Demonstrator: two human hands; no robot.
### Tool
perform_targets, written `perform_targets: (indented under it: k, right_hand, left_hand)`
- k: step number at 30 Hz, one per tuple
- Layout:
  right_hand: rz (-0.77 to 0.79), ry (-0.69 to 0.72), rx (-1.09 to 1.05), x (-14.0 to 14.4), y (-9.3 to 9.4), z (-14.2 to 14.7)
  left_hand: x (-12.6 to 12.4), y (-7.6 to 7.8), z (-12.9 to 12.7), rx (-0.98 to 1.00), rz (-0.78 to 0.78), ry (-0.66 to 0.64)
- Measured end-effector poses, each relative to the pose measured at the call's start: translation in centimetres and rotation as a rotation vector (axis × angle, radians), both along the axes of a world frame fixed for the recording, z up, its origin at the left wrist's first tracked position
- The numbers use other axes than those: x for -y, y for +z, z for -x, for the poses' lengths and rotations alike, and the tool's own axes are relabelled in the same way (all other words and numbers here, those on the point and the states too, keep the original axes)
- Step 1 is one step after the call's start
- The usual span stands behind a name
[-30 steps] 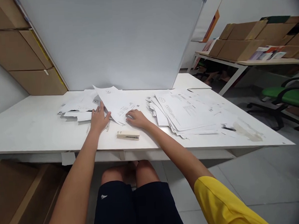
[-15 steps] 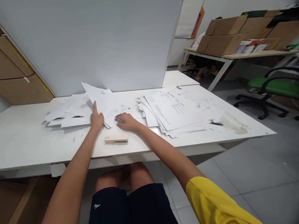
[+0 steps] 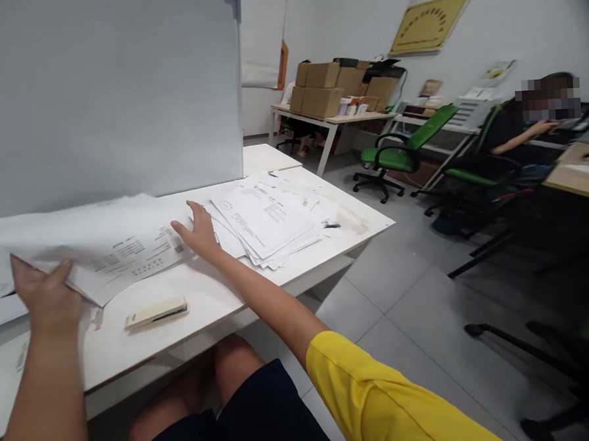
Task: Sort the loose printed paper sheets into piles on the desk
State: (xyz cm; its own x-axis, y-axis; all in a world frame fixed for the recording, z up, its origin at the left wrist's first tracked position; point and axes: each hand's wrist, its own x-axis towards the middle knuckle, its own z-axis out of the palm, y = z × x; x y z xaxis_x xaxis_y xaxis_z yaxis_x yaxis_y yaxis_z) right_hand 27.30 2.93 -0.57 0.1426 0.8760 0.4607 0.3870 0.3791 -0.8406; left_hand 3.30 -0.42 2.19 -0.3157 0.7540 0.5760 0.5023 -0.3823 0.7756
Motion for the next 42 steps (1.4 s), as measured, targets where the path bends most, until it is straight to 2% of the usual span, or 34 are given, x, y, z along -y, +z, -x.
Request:
perform_targets:
  k: [2,4,6,9,12,14,16,21,24,26,31,35,37,40,42]
  right_hand:
    - [0.119,0.068,-0.129,-0.3,0.2,-0.4]
    - [0.280,0.159,-0.216,-0.6,0.2,-0.6]
    - [0.415,0.250,-0.288,-0.7,0.2,-0.8]
    - [0.532,0.370,-0.370,-0.6,0.3,-0.9]
    - [0.603,0.378,-0.348,-0.2,0.6,-1.2]
    - [0.622,0.362,-0.316,0.0,0.7,-1.4]
    - [0.610,0.358,-0.277,0.1,0.5,-1.4]
    - [0.526,0.345,-0.243,-0.9,-0.5,-1.0]
    - [0.496,0.365,-0.253,-1.2,-0.8,-0.8]
    - [0.472,0.345,-0.243,-1.1,-0.7,-0.7]
    - [0.359,0.234,-0.273,-0.8,-0.4,-0.7]
    - [0.285,0.180,-0.354,-0.8,-0.3,-0.7]
    - [0.320,0.221,-0.426,-0.6,0.1,-0.9]
    - [0.405,0.418,-0.561,0.0,0.9,-1.4]
    - [0.355,0.538,-0.658,0.3,1.6,-1.8]
  left_hand:
    - [0.1,0.1,0.2,0.137,-0.077,-0.213]
    - [-0.3,-0.3,0.7,0.187,-0.049,-0.292]
    - [-0.9,-0.9,1.3,0.206,0.042,-0.258]
    - [-1.7,-1.6,1.8,0.273,0.168,-0.228]
    - [-1.7,-1.7,1.8,0.359,0.295,-0.148]
    - [-1.5,-1.5,1.7,0.396,0.400,-0.053]
    - [-1.6,-1.5,1.7,0.436,0.509,-0.017]
    - [-2.7,-3.3,2.5,0.471,0.734,-0.135]
    - [-3.3,-4.4,3.0,0.351,0.673,-0.216]
    - [-3.3,-4.6,3.2,0.302,0.621,-0.229]
    - [-2.2,-3.5,3.0,0.418,0.707,-0.176]
    - [-0.9,-2.4,2.8,0.422,0.602,-0.257]
    - [-0.2,-1.9,2.6,0.420,0.525,-0.285]
    - [0.8,-1.2,2.0,0.421,0.442,-0.280]
    - [1.3,-0.7,1.5,0.348,0.349,-0.224]
